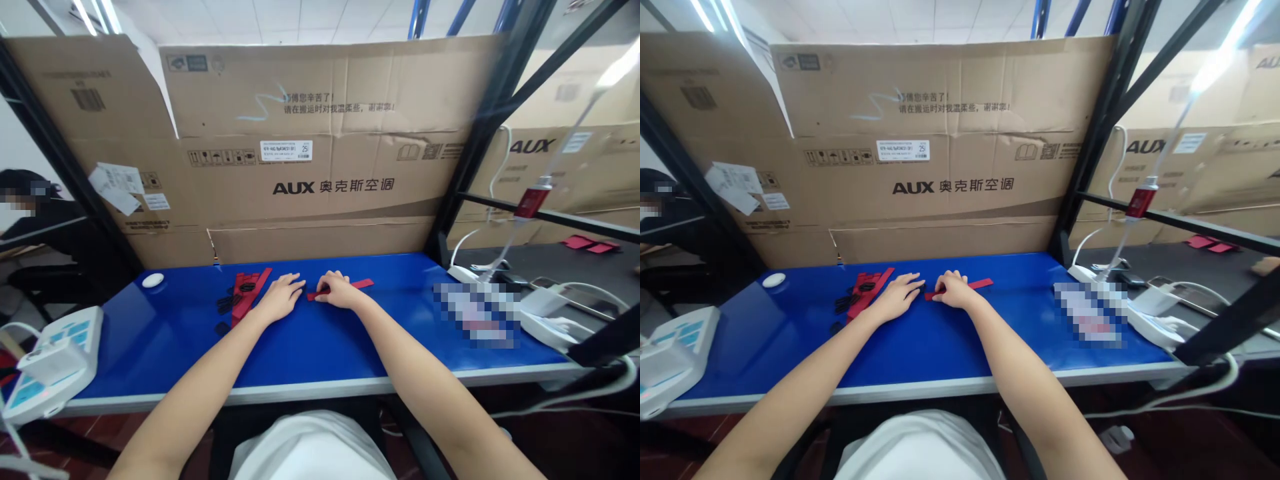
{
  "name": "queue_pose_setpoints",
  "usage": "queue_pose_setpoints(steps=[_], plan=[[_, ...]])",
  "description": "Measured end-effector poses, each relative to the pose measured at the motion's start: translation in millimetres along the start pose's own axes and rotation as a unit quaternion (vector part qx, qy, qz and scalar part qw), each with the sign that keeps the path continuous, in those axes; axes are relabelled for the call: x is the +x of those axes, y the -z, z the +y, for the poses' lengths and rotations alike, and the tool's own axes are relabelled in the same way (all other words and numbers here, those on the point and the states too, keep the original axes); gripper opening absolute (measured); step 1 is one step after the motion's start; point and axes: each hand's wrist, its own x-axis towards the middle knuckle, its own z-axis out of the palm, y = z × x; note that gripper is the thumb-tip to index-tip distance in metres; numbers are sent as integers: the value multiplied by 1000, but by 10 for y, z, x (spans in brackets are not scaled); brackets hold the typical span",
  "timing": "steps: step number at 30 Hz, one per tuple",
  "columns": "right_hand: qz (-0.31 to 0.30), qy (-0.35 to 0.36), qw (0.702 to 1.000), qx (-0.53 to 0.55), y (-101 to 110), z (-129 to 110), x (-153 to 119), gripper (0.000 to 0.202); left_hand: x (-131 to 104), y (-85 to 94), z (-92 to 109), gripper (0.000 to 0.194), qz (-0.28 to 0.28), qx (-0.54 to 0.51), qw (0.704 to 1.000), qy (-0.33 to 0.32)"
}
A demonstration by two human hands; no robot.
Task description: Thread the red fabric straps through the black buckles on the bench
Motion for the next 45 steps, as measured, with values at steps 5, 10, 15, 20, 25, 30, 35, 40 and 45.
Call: queue_pose_setpoints(steps=[5,10,15,20,25,30,35,40,45], plan=[[-20,-10,1000,7,15,6,2,20,-39,31,-43,32,-24,-15,999,-17],[-52,2,994,91,-31,71,15,18,-71,109,-54,13,-3,-73,997,-7],[-49,29,991,123,-83,86,39,10,-37,152,45,14,-15,-86,996,-9],[-39,34,991,121,-72,71,38,9,-13,146,76,15,-52,-82,995,29],[-27,46,989,137,-90,79,42,1,-39,122,35,30,-65,-122,988,72],[3,39,984,175,-80,47,35,5,0,91,19,16,-7,-235,968,93],[-7,94,968,231,-4,-44,3,9,10,44,26,37,49,-516,834,189],[-27,145,938,313,27,-100,-1,17,-25,61,79,41,43,-597,773,208],[-5,106,892,439,-19,-162,7,27,-40,84,139,43,21,-625,751,211]])
